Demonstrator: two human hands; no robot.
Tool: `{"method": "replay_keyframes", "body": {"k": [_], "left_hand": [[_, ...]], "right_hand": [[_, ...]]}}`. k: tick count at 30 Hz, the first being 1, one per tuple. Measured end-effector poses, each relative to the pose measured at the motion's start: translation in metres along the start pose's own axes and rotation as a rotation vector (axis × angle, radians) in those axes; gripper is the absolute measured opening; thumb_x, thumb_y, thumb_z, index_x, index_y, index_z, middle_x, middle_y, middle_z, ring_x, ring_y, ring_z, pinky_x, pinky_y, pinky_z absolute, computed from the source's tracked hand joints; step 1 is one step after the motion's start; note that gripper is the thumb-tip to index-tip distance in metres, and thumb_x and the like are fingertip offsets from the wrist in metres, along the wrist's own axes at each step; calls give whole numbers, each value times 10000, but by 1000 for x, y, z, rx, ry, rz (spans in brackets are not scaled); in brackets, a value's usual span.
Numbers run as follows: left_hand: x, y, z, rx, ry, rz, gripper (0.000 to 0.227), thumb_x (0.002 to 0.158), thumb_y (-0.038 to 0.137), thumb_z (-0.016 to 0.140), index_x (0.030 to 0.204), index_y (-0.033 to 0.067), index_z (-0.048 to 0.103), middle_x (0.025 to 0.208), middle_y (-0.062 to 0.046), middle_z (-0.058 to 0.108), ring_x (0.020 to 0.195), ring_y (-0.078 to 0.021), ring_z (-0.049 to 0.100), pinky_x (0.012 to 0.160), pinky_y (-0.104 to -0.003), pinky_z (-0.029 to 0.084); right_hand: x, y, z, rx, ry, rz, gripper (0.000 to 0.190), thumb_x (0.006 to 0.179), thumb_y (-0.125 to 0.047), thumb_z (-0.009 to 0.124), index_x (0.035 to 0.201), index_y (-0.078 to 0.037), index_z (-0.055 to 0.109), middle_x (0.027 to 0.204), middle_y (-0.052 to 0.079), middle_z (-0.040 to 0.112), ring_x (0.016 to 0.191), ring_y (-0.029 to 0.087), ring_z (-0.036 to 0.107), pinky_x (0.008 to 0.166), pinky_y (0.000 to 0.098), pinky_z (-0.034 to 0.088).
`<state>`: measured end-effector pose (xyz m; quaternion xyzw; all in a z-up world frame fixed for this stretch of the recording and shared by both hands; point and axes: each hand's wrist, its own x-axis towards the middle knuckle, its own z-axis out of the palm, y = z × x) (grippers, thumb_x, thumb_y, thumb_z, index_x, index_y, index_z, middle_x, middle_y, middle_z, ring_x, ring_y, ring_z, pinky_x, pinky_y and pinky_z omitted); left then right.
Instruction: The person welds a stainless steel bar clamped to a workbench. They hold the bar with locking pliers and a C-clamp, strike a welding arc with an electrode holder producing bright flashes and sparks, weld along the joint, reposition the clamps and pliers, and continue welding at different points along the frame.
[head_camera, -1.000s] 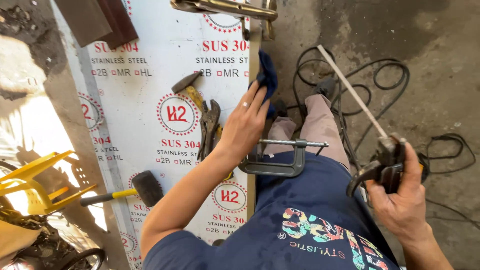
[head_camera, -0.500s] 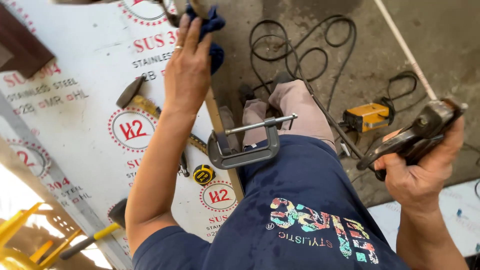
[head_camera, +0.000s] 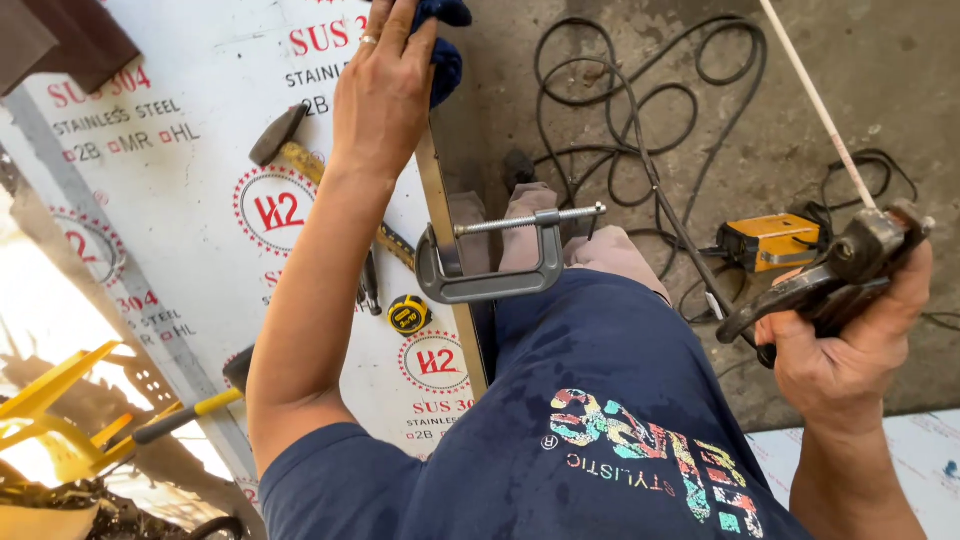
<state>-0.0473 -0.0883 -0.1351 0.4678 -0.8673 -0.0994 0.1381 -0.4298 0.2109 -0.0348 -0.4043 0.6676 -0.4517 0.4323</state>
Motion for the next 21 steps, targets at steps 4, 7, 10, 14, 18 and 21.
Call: {"method": "replay_keyframes", "body": {"k": [4,7,10,14,18,21], "left_hand": [[2,1,5,53,24,17,272,972,33,680,1244,19,675,1412,-149,596,1309,-365,579,972,-436,549],[-4,4,4,92,-6,-13,234,966,49,688,1199,41,674,1247,-144,643,1155,-368,638,887,-454,555],[-24,20,0,115,-50,-35,227,965,58,692,1190,64,670,1114,-131,659,1036,-361,664,828,-468,558],[-78,64,-14,70,-64,-37,231,950,59,721,1171,79,656,1186,-114,654,1076,-367,658,834,-458,561],[-105,81,-19,41,18,68,342,882,14,744,1195,95,633,1372,-78,618,1290,-367,651,915,-416,583],[-90,65,-13,33,49,39,340,875,37,767,1203,80,688,1304,-85,652,1094,-345,679,813,-422,580]], "right_hand": [[-8,5,-10,29,-6,7,903,1042,34,689,1714,-175,123,1144,123,570,668,165,597,645,305,504],[-16,13,-24,23,-16,11,887,1021,78,643,1697,-167,123,1124,133,552,653,168,587,623,313,502],[-28,20,-43,16,-66,7,891,1006,103,596,1696,-171,103,1117,140,569,635,167,588,618,317,506],[-53,42,-79,-4,-42,29,890,1088,148,568,1733,-217,75,1020,133,555,633,187,572,640,335,497],[-56,58,-102,53,-39,75,896,1093,165,501,1744,-230,30,1020,115,534,627,188,566,659,350,513],[-47,55,-100,34,-53,107,911,1062,182,469,1758,-227,47,1017,108,520,624,200,539,651,361,494]]}}
